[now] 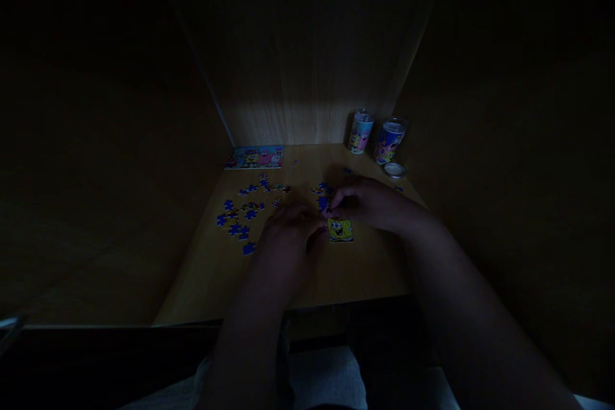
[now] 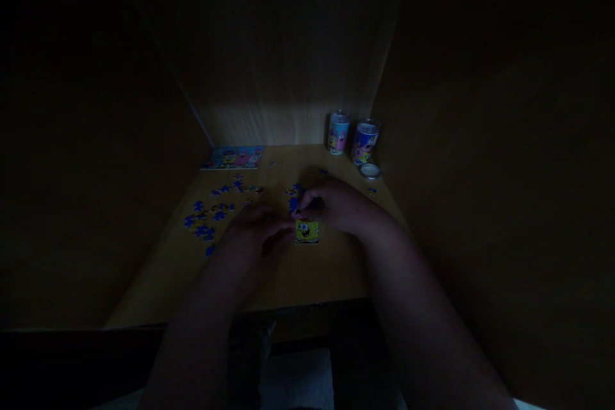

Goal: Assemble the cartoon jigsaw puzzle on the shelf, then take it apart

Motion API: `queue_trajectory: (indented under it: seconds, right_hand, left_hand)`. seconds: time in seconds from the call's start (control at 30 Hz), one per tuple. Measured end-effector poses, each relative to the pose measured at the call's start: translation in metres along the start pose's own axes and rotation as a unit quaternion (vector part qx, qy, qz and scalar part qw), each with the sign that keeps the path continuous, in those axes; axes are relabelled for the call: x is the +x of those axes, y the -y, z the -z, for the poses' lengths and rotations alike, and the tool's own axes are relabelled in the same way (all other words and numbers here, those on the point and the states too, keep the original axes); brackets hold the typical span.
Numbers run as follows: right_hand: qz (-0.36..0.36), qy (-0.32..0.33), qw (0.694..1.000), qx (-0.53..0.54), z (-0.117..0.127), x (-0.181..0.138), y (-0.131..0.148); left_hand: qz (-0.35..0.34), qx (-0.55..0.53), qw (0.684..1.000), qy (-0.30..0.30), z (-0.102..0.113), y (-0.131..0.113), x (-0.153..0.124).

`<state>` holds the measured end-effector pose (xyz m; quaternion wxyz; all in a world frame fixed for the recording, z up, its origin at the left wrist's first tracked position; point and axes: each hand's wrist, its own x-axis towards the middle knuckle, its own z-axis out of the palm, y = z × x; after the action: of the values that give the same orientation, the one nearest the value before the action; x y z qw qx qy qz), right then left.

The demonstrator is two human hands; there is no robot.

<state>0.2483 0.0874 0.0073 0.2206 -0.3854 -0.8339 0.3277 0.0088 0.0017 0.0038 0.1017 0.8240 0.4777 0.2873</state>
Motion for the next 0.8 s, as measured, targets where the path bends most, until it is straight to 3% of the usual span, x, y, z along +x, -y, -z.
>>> queue_trajectory:
  seconds: [0.2, 0.47, 0.8]
  right_hand:
    - [0.004, 0.000, 1.000, -0.003, -0.0003, 0.0005, -0.0019]
    - [-0.001, 0.004, 1.000, -0.007, 0.0017, -0.0005, 0.0041]
    - [0.013, 0.004, 1.000, 0.002, 0.0010, 0.0008, -0.0031]
  left_hand:
    - [-0.004, -0.010, 1.000, 0.004, 0.0022, -0.0017, -0.0005]
    - [0.027, 0.043, 0.998, -0.034, 0.0014, 0.0029, 0.0000]
    - [-0.004, -0.007, 0.999, 0.044, -0.0002, -0.0016, 0.0002]
